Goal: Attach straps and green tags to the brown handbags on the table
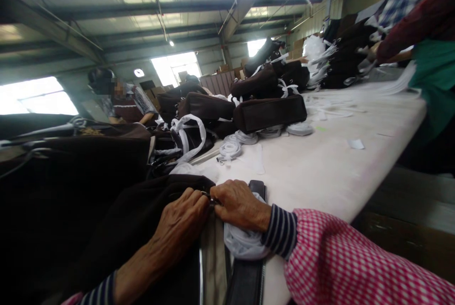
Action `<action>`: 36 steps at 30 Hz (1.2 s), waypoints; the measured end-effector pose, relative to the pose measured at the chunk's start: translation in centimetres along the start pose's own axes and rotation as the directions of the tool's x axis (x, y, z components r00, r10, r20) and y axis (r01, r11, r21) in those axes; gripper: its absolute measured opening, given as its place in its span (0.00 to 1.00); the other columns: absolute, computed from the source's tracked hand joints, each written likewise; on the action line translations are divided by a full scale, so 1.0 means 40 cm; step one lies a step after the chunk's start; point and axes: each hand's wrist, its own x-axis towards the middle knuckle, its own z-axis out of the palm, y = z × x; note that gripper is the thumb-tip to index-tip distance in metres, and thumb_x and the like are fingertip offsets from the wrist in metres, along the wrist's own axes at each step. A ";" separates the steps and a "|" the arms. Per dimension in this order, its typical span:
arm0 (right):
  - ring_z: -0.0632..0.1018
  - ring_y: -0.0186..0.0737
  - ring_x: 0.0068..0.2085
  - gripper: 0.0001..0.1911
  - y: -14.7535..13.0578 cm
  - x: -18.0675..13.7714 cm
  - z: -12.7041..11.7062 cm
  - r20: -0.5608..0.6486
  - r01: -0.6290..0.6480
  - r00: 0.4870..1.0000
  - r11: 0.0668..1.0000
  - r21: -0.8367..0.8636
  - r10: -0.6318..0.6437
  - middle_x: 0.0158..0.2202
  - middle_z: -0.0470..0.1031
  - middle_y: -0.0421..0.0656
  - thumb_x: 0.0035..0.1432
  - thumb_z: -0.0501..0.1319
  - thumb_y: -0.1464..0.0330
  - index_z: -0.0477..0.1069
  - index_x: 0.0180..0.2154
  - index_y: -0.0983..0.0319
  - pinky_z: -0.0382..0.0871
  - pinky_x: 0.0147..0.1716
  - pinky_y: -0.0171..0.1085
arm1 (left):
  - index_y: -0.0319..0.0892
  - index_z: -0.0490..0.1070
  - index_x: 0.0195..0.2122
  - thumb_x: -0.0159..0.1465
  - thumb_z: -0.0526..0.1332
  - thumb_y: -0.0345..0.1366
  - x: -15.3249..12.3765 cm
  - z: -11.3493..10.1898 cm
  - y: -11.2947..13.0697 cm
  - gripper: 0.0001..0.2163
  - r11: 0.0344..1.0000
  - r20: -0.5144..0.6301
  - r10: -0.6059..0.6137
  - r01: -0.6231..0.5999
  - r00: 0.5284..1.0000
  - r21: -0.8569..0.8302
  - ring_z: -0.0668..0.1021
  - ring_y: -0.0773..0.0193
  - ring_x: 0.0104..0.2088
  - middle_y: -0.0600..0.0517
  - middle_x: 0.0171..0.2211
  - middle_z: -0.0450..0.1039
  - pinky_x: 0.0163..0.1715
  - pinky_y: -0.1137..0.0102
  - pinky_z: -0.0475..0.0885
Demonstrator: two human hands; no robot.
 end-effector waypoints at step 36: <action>0.64 0.31 0.26 0.04 -0.045 0.004 -0.022 0.024 -0.022 1.000 0.986 0.163 0.018 0.23 0.66 0.35 0.52 0.65 0.73 0.71 0.27 0.63 0.48 0.28 0.35 | 0.43 0.74 0.28 0.60 0.60 0.41 0.005 -0.024 -0.067 0.09 0.481 0.175 -0.328 0.323 0.928 -0.815 0.75 0.59 0.31 0.52 0.27 0.75 0.30 0.68 0.62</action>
